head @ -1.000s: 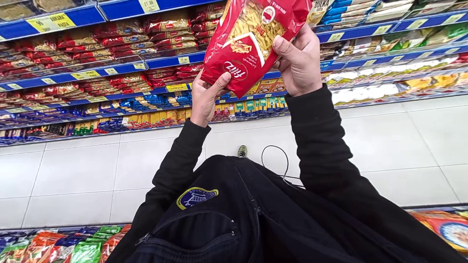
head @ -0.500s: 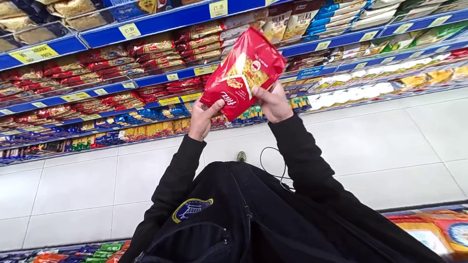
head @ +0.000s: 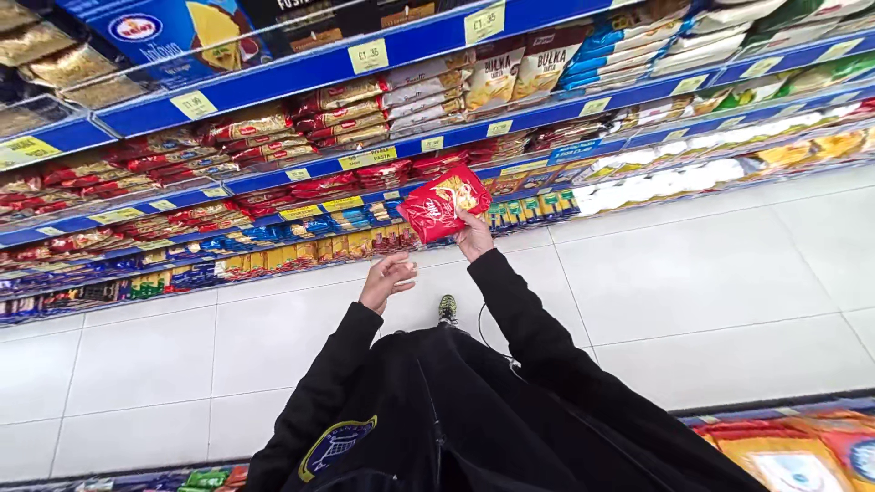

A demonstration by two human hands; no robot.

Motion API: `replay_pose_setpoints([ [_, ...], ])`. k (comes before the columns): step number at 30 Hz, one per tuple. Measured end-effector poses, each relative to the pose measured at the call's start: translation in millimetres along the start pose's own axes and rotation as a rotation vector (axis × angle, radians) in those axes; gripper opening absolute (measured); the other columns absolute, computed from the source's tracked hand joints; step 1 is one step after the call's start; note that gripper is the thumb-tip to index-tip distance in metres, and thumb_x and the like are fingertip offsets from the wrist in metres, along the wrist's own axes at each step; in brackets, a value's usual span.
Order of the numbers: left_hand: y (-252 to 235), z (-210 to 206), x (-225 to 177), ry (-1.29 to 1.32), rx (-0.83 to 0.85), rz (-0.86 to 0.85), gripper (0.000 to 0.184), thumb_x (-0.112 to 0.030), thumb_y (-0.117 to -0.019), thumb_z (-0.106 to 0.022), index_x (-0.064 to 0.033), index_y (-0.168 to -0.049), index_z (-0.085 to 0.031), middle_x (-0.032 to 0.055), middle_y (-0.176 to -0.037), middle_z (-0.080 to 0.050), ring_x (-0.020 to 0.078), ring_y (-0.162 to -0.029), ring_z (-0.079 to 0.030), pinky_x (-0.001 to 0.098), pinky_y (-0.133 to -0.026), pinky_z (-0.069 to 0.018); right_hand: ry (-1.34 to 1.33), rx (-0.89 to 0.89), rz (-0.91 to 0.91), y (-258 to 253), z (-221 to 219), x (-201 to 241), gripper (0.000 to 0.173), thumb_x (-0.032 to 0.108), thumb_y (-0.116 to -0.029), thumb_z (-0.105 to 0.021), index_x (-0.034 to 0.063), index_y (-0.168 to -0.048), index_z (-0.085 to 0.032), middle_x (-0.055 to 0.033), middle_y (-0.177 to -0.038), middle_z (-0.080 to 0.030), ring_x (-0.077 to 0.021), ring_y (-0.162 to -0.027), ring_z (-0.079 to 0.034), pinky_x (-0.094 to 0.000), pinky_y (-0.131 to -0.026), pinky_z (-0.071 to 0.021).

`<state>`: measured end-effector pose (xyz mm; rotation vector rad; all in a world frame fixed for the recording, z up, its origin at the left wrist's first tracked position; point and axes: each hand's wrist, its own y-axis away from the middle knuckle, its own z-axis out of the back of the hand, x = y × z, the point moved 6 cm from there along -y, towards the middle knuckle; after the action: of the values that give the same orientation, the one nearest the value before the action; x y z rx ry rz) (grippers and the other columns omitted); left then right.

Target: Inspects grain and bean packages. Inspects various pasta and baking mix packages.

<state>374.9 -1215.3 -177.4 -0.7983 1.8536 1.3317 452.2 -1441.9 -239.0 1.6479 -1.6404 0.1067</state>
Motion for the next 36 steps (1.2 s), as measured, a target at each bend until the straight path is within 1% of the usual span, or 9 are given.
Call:
replay_pose_setpoints([
  [3, 16.6, -0.9, 13.9, 0.049, 0.031, 0.07, 0.043, -0.011, -0.1027, -0.059, 0.0041, -0.142, -0.051, 0.0225, -0.126, -0.067, 0.0339, -0.11, -0.07, 0.0476, -0.09, -0.0614, 0.002, -0.101, 0.037, -51.0, 5.0, 4.1, 0.039, 0.005, -0.0998, -0.06, 0.002, -0.136, -0.047, -0.0201, -0.111, -0.068, -0.0292, -0.092, -0.071, -0.042, -0.075, -0.0621],
  [9, 32.5, -4.8, 31.4, 0.053, 0.061, 0.12, 0.049, -0.022, -0.0995, -0.065, 0.0026, -0.141, -0.053, 0.0233, -0.124, -0.069, 0.0361, -0.11, -0.07, 0.0486, -0.091, -0.0612, -0.046, -0.238, 0.054, -131.1, 12.6, -0.8, 0.057, 0.006, -0.0962, -0.066, 0.0061, -0.146, -0.039, -0.0206, -0.121, -0.063, -0.0296, -0.099, -0.068, -0.0434, -0.078, -0.0602],
  [15, 29.1, -15.7, 41.0, 0.089, 0.06, 0.159, 0.053, -0.026, -0.0963, -0.07, 0.0014, -0.139, -0.054, 0.023, -0.122, -0.069, 0.0362, -0.11, -0.07, 0.0483, -0.091, -0.0607, -0.113, -0.177, 0.058, -164.4, -3.4, -6.9, 0.049, 0.005, -0.0976, -0.063, 0.0058, -0.142, -0.043, -0.0189, -0.121, -0.063, -0.0288, -0.101, -0.067, -0.0451, -0.082, -0.0596],
  [21, 22.3, -21.0, 50.5, 0.128, 0.045, 0.182, 0.047, -0.019, -0.0989, -0.065, 0.002, -0.14, -0.054, 0.0229, -0.121, -0.069, 0.0352, -0.109, -0.07, 0.048, -0.091, -0.0605, -0.159, -0.142, 0.095, -192.5, -30.5, 5.9, 0.057, -0.002, -0.0949, -0.063, 0.0092, -0.144, -0.037, -0.0166, -0.123, -0.059, -0.0283, -0.103, -0.064, -0.047, -0.085, -0.0579],
  [24, 23.0, -21.7, 51.3, 0.132, 0.03, 0.199, 0.047, -0.019, -0.0993, -0.064, 0.0019, -0.14, -0.053, 0.0222, -0.122, -0.07, 0.0345, -0.109, -0.071, 0.0471, -0.091, -0.0605, 0.021, -0.112, 0.079, -208.2, -28.8, 13.1, 0.062, -0.01, -0.0887, -0.064, 0.0068, -0.142, -0.037, -0.0162, -0.124, -0.056, -0.0256, -0.099, -0.063, -0.0421, -0.081, -0.0576],
  [27, 20.7, -22.1, 49.6, 0.138, 0.014, 0.197, 0.047, -0.018, -0.0995, -0.064, 0.0024, -0.14, -0.053, 0.0222, -0.122, -0.069, 0.0343, -0.11, -0.071, 0.0468, -0.091, -0.0606, 0.38, -0.043, 0.033, -216.2, -25.9, 24.1, 0.062, 0.001, -0.0944, -0.066, -0.0008, -0.148, -0.034, -0.0232, -0.13, -0.056, -0.0295, -0.101, -0.068, -0.0422, -0.082, -0.0617],
  [31, 18.0, -24.2, 46.8, 0.128, 0.026, 0.18, 0.045, -0.016, -0.1, -0.062, 0.0021, -0.141, -0.052, 0.0214, -0.123, -0.069, 0.0336, -0.11, -0.071, 0.0466, -0.091, -0.0608, 0.635, -0.053, 0.001, -216.1, -32.3, 33.9, 0.052, 0.01, -0.0994, -0.064, -0.0003, -0.144, -0.04, -0.022, -0.109, -0.067, -0.0272, -0.073, -0.074, -0.0389, -0.064, -0.0645],
  [34, 15.7, -26.4, 48.0, 0.122, 0.011, 0.17, 0.044, -0.016, -0.1004, -0.061, 0.0029, -0.14, -0.053, 0.0214, -0.121, -0.07, 0.0331, -0.109, -0.071, 0.046, -0.091, -0.0608, 0.663, -0.088, 0.017, -225.8, -40.5, 35.0, 0.046, 0.005, -0.1014, -0.055, 0.001, -0.145, -0.042, -0.0207, -0.106, -0.067, -0.0234, -0.071, -0.071, -0.0357, -0.064, -0.0624],
  [36, 16.3, -26.0, 49.0, 0.133, -0.006, 0.163, 0.045, -0.016, -0.1005, -0.061, 0.0038, -0.139, -0.053, 0.0214, -0.121, -0.07, 0.033, -0.108, -0.071, 0.0457, -0.091, -0.061, 0.742, -0.138, 0.02, -230.9, -40.6, 35.2, 0.046, 0.007, -0.1007, -0.058, 0.0, -0.144, -0.045, -0.0202, -0.106, -0.067, -0.022, -0.071, -0.071, -0.0346, -0.065, -0.0622],
])
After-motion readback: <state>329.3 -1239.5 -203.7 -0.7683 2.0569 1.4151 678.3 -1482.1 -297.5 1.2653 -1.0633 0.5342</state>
